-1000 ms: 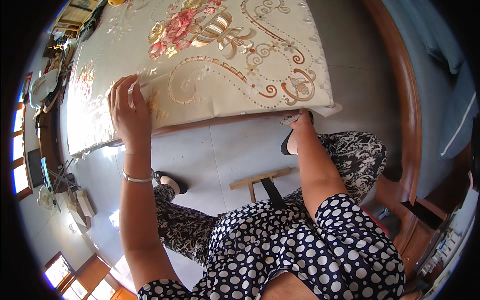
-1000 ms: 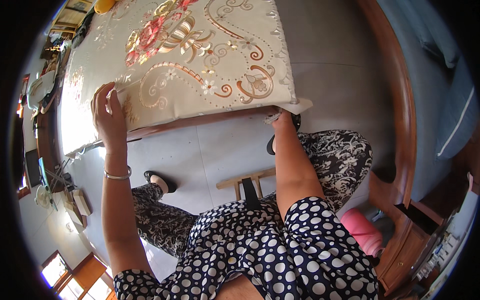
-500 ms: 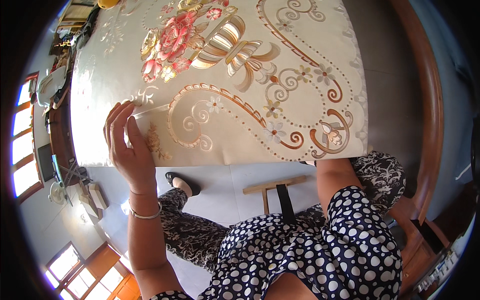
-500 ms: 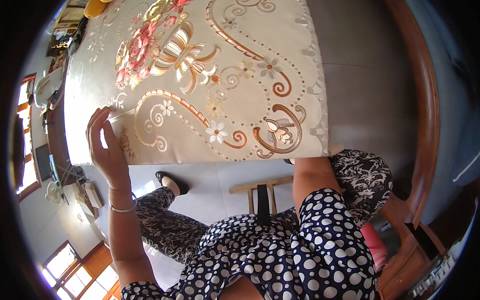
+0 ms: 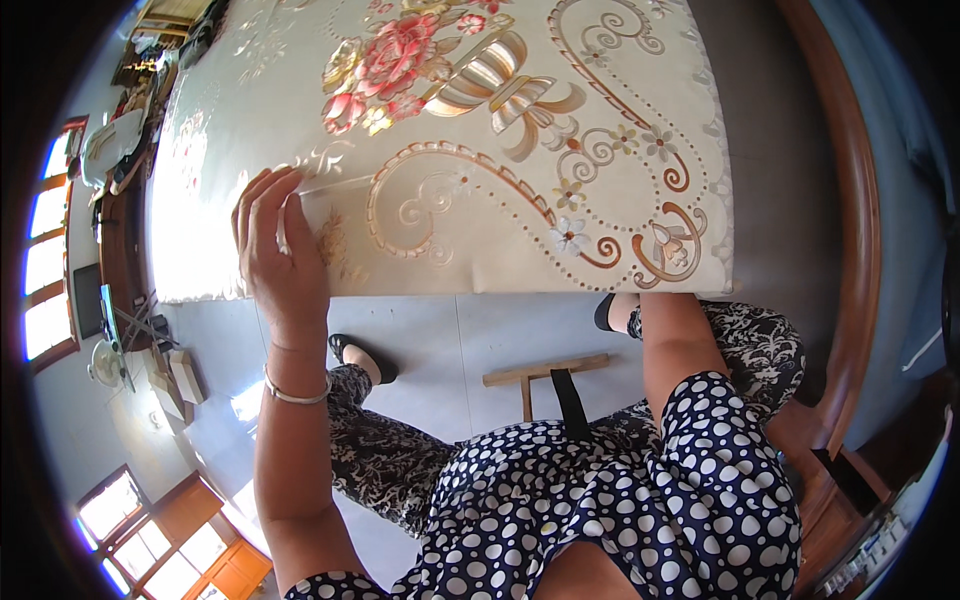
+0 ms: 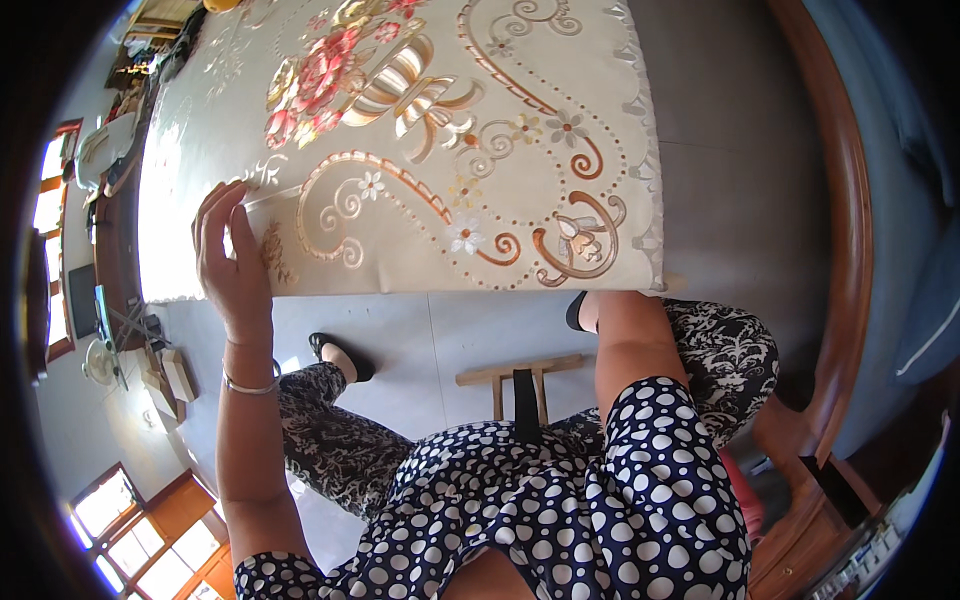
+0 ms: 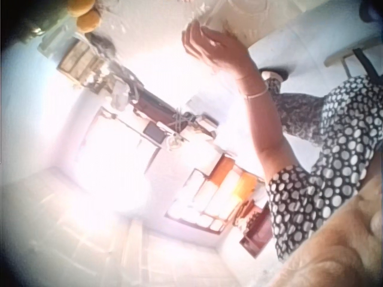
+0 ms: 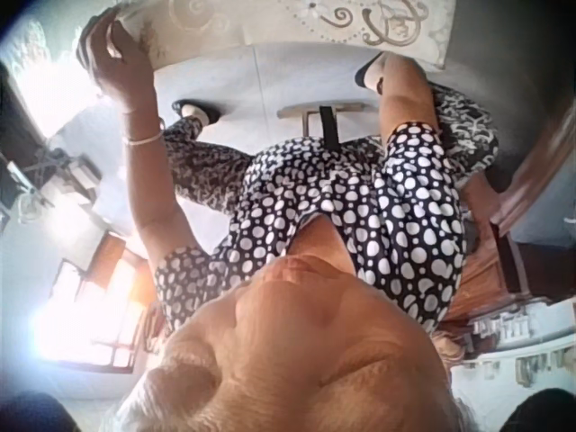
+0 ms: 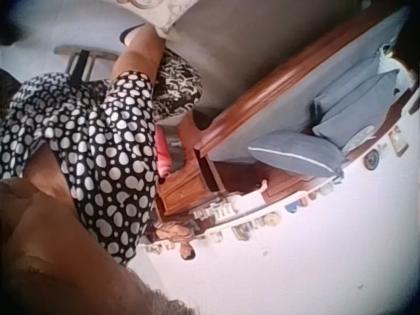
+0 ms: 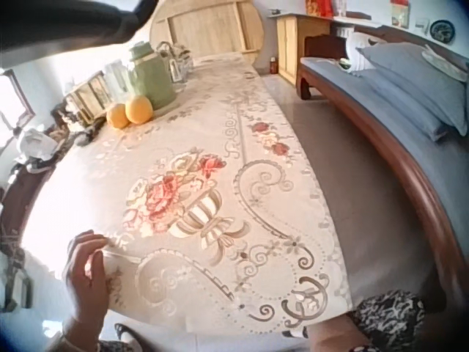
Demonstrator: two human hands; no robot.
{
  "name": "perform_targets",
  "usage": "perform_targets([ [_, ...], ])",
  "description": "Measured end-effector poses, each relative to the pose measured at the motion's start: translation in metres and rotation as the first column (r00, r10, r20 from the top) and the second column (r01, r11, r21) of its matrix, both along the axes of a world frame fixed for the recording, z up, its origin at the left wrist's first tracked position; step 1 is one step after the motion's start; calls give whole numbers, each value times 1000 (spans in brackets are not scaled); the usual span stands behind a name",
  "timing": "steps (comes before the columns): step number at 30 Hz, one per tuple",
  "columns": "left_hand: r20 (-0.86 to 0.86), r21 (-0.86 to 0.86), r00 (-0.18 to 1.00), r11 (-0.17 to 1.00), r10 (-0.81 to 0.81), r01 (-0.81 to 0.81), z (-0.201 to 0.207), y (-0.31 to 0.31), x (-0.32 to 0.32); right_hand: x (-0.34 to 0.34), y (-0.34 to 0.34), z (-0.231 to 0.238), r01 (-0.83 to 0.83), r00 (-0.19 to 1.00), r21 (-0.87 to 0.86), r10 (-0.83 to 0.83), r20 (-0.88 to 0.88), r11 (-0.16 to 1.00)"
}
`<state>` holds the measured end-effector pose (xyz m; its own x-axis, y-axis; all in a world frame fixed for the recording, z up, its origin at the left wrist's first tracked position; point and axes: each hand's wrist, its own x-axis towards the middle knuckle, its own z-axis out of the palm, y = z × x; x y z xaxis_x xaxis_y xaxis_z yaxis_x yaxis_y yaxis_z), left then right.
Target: The person wipes the surface and edges of a dining table covered with a floral tablecloth using a white cloth. They move around the table, cleaning different sections including the corners and the wooden frame beneath the cloth.
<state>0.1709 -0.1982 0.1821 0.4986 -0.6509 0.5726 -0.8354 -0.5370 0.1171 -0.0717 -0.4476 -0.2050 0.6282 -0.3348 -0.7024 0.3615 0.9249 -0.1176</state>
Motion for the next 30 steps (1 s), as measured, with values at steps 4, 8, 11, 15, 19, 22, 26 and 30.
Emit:
perform_targets([
  [4,21,-20,1000,1000,-9,9,0,0,0,0,7,3,2,998,10,-3,64,1000],
  [8,35,-42,999,999,-20,21,-5,0,4,3,27,6,29,994,41,-33,102,999],
  [11,43,-66,999,998,-14,17,-5,2,5,8,44,10,95,992,76,-88,-93,993],
  [15,88,-97,996,995,-29,38,-10,1,9,9,49,42,57,998,-45,-57,-13,997],
  [19,55,-154,998,988,33,-24,-10,0,4,8,51,102,103,983,-10,-104,-149,995],
  [22,85,-154,994,986,70,-56,-12,2,7,3,51,120,107,988,-49,-112,-102,993],
  [26,100,-156,992,985,83,-66,-18,0,12,-4,52,147,101,991,-96,-109,-84,990],
  [30,96,-166,991,983,91,-74,-19,2,10,1,58,168,94,995,-104,-91,34,990],
])
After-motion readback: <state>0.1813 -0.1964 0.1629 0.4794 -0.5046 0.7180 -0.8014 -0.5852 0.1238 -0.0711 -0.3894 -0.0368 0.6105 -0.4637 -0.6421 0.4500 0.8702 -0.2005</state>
